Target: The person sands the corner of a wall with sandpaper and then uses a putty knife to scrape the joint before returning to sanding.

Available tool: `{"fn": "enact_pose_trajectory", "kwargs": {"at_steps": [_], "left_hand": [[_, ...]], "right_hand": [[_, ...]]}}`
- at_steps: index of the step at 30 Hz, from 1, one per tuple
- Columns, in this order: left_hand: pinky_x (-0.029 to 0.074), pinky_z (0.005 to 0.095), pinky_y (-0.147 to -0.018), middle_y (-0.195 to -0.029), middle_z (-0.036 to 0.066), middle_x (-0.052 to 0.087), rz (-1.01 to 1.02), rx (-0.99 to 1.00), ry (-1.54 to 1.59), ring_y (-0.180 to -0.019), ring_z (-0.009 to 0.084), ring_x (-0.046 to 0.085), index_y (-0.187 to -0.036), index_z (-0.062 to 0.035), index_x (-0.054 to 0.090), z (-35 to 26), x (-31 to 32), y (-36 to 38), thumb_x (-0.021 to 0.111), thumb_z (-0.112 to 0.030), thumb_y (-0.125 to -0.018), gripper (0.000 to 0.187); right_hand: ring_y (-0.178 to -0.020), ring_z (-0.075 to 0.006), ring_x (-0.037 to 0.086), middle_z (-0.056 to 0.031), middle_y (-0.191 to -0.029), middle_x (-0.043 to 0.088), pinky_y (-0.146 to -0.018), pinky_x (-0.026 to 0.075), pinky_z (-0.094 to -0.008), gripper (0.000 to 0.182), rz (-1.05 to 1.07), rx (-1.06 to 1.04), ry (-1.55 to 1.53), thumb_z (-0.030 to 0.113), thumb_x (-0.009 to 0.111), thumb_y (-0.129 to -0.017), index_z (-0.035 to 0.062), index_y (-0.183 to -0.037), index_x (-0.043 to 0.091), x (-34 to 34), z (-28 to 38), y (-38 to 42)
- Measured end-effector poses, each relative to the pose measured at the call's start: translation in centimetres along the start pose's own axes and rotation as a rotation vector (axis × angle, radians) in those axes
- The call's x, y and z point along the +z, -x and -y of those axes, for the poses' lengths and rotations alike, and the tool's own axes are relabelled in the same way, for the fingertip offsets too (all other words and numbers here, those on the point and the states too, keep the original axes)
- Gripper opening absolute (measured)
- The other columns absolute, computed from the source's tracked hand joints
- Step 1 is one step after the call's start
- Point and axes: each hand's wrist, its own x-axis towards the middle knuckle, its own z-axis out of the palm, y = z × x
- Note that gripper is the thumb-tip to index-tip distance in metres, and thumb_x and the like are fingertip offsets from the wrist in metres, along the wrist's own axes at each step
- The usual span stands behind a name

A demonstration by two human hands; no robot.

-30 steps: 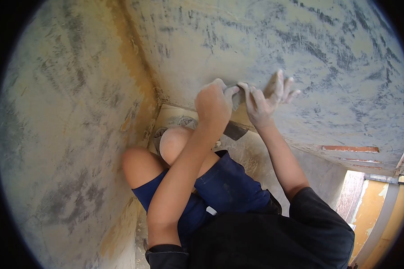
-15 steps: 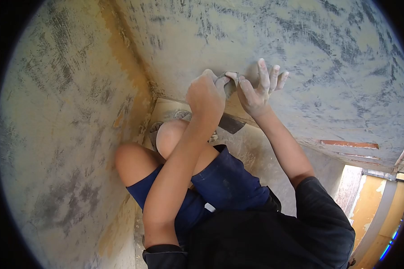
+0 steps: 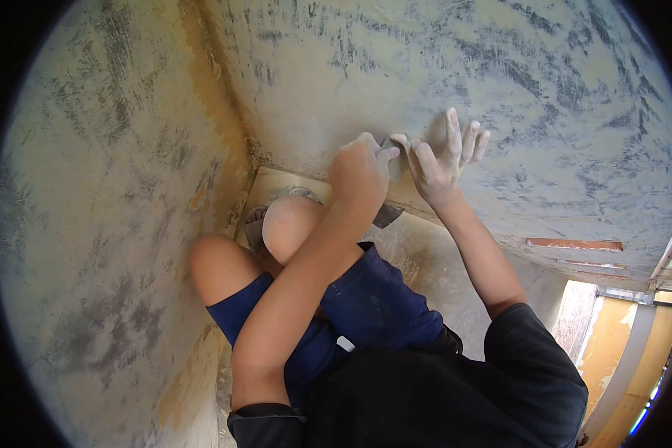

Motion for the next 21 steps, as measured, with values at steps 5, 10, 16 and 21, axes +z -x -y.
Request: {"fn": "enact_pose_trajectory", "kwargs": {"at_steps": [5, 10, 16, 21], "left_hand": [[0.052, 0.0491, -0.068, -0.072, 0.02, 0.07, -0.074, -0.007, 0.001, -0.071, 0.041, 0.068, -0.077, -0.0023, 0.067, 0.7, -0.6, -1.3, 0.082, -0.035, -0.088, 0.038], [0.053, 0.0491, -0.068, -0.073, 0.02, 0.07, -0.07, 0.003, 0.019, -0.072, 0.0412, 0.069, -0.077, -0.002, 0.068, 0.3, -0.2, -0.3, 0.082, -0.034, -0.089, 0.037], [0.052, 0.0477, -0.065, -0.071, 0.02, 0.069, -0.12, 0.038, 0.008, -0.068, 0.0397, 0.068, -0.076, -0.0019, 0.068, 0.5, 0.4, -0.8, 0.084, -0.033, -0.087, 0.036], [0.051, 0.0461, -0.064, -0.068, 0.017, 0.068, -0.147, -0.006, 0.035, -0.064, 0.0367, 0.065, -0.076, -0.0035, 0.068, 0.9, -0.9, -0.9, 0.085, -0.034, -0.085, 0.036]], "right_hand": [[-0.16, -0.0415, 0.019, -0.0171, -0.159, 0.05, -0.128, 0.005, -0.0614, 0.032, -0.035, -0.017, -0.002, 0.033, 0.086, -0.086, 0.0197, -0.074, 0.059, 1.4, 1.1, -0.9], [-0.16, -0.0367, 0.025, -0.0072, -0.155, 0.058, -0.129, 0.01, -0.0609, 0.03, -0.047, 0.062, -0.018, 0.037, 0.083, -0.089, 0.0203, -0.077, 0.061, 0.9, 0.8, -0.5], [-0.16, -0.0445, 0.02, -0.0212, -0.16, 0.047, -0.129, 0.007, -0.0603, 0.032, -0.029, -0.159, 0.005, 0.034, 0.088, -0.084, 0.0201, -0.078, 0.061, 1.1, -0.4, -1.1], [-0.159, -0.0453, 0.019, -0.0241, -0.161, 0.045, -0.128, 0.01, -0.061, 0.032, 0.0, 0.029, -0.014, 0.031, 0.09, -0.083, 0.0168, -0.078, 0.062, 0.4, 0.9, -0.2]]}}
